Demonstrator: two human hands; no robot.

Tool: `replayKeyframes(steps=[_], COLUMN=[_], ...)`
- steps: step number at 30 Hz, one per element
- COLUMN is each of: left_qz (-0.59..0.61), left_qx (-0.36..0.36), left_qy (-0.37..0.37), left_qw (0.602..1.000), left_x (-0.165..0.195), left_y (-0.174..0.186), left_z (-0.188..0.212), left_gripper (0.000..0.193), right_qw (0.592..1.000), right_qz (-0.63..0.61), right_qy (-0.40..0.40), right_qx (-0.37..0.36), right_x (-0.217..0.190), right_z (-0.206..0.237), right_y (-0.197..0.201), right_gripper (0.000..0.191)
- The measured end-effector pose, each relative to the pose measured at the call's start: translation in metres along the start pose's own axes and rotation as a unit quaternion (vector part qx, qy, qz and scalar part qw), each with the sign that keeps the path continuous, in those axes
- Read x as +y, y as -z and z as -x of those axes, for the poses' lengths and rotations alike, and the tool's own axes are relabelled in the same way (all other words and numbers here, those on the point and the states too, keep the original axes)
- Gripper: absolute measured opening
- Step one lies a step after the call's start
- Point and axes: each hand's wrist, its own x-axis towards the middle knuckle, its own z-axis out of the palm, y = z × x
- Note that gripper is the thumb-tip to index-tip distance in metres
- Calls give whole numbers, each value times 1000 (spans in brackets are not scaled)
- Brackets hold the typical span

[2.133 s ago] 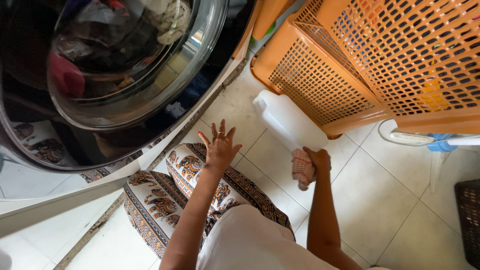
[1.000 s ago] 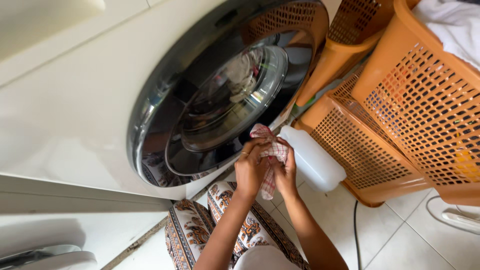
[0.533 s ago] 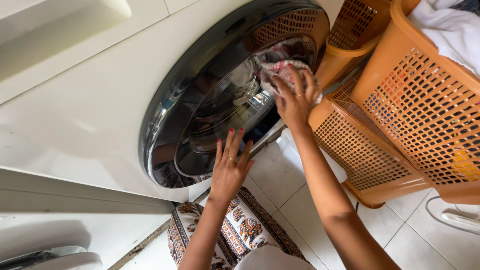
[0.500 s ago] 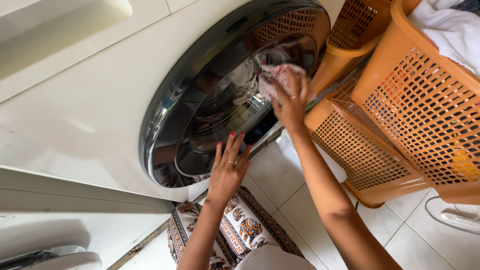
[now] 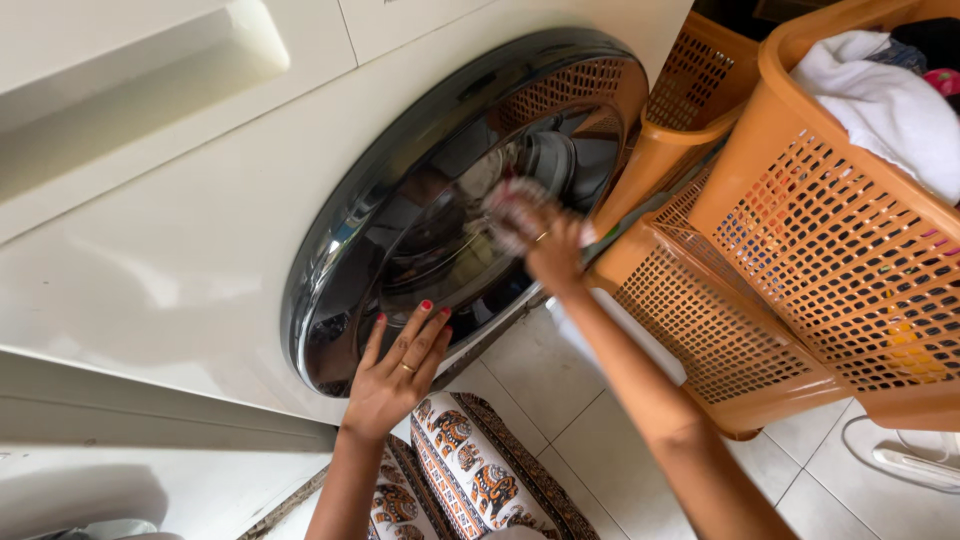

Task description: The person kneels on a floor mat and wipes the washing machine door and surrounding panel with a checkered cloth, then picks clothes one at a time from an orange laundry basket and places them into the open washer drum.

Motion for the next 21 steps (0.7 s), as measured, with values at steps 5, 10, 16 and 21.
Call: replayKeyframes(steps=[5, 10, 16, 21], left_qz=[-19, -98, -91, -98], left_qx=[15, 61, 53, 74], left_qy=[-11, -45, -50, -48], left_qw=[1000, 992, 993, 991], left_x=[-7, -11, -13, -11], left_y=[-2, -23, -32, -27], left_z=[2, 13, 20, 15], left_gripper=[25, 26, 33, 32], right_qw=[991, 927, 843, 979], right_qz=[-30, -306, -525, -184], right_qy=[-35, -214, -110, 21], right_qx=[122, 29, 28, 80], right_x=[52, -113, -198, -46], right_z=[-18, 35, 69, 25], right_y=[-15, 13, 20, 11], right_gripper=[48, 60, 51, 50])
